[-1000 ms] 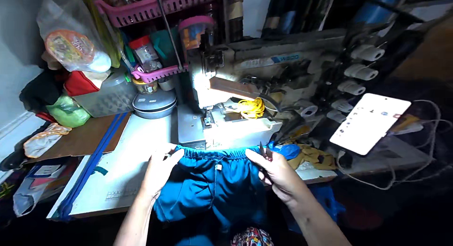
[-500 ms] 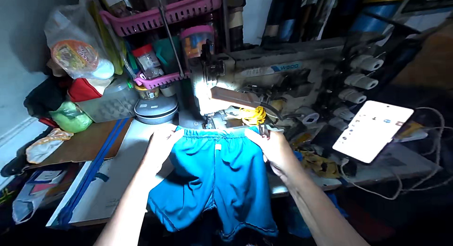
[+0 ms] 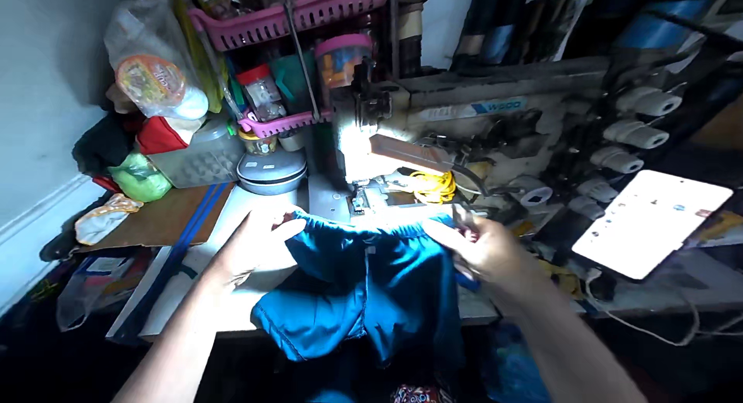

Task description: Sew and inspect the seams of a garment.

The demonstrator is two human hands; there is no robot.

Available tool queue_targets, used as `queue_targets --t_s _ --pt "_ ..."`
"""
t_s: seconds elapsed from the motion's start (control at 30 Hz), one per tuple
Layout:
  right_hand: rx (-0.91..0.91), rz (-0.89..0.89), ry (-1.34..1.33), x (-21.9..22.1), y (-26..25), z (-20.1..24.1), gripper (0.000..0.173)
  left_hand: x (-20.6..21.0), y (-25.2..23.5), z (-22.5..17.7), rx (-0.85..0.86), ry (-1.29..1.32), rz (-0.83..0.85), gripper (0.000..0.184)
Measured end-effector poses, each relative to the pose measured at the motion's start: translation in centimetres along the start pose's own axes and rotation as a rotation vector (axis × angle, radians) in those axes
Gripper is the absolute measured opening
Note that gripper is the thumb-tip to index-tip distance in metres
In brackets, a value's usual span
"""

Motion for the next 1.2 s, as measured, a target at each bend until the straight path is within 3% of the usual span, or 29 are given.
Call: queue_targets --t_s 0.1,0.2,0.3,0.4,0.5,0.63,0.7,0.8,0.93,1.0,1.07,1.2 --pt "-0.187 0.150 -0.056 -0.5 2.6 3.8 0.010 -2.6 2.4 -1.8 0.092 0.149 0.156 0.014" --pt "-0.330 0.440 -0.180 -0.3 4.4 8.4 0.015 -5.5 5.8 -4.1 0.229 0.255 0.453 0.020" --pt "-0.410 0.457 -0.226 2.6 4.0 10.3 0.013 -8.0 9.5 -4.9 0.193 0.167 0.603 0.020" --pt "-0.397 0.456 -0.136 9.3 3.4 9.4 0.012 -12.1 13.7 -3.9 0.062 -0.204 0.454 0.017" --pt "-0.441 0.698 -0.161 17.1 6.8 9.7 0.013 -18.9 20.3 -4.8 -0.025 -0.584 0.156 0.015" --pt "-0.528 1.008 -0.353 24.9 14.4 10.8 0.019 -25.7 34.4 -9.2 -0.134 -0.662 -0.243 0.014" --pt "-0.467 1.155 -0.418 27.9 18.4 10.1 0.024 -25.5 41.7 -11.0 -0.136 -0.604 -0.343 0.017" --pt "-0.407 1.362 -0.396 31.2 24.4 7.5 0.023 -21.2 50.4 -12.5 -0.346 -0.468 -0.316 0.016" --pt "-0.329 1.800 -0.134 32.7 29.4 3.0 0.039 -17.0 58.9 -9.0 -0.553 -0.072 -0.283 0.032" --pt "-0.335 1.844 -0.099 32.3 29.6 1.8 0.044 -16.7 60.3 -7.3 -0.602 -0.103 -0.369 0.041" --pt "-0.281 1.749 -0.090 31.2 27.9 1.1 0.037 -17.8 59.2 -6.6 -0.626 -0.208 -0.444 0.047" --pt "-0.109 1.439 -0.042 27.7 20.7 -3.4 0.027 -20.6 51.0 -6.7 -0.582 -0.362 -0.412 0.046"
Point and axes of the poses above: each hand's wrist, its own y-axis away from the middle knuckle, its own x-axis out of the palm, z = x × y, the point moved 4 cm from there along -y, towards the middle knuckle, and after that the axes turned 9 degrees about -y, right-handed, at the moved point
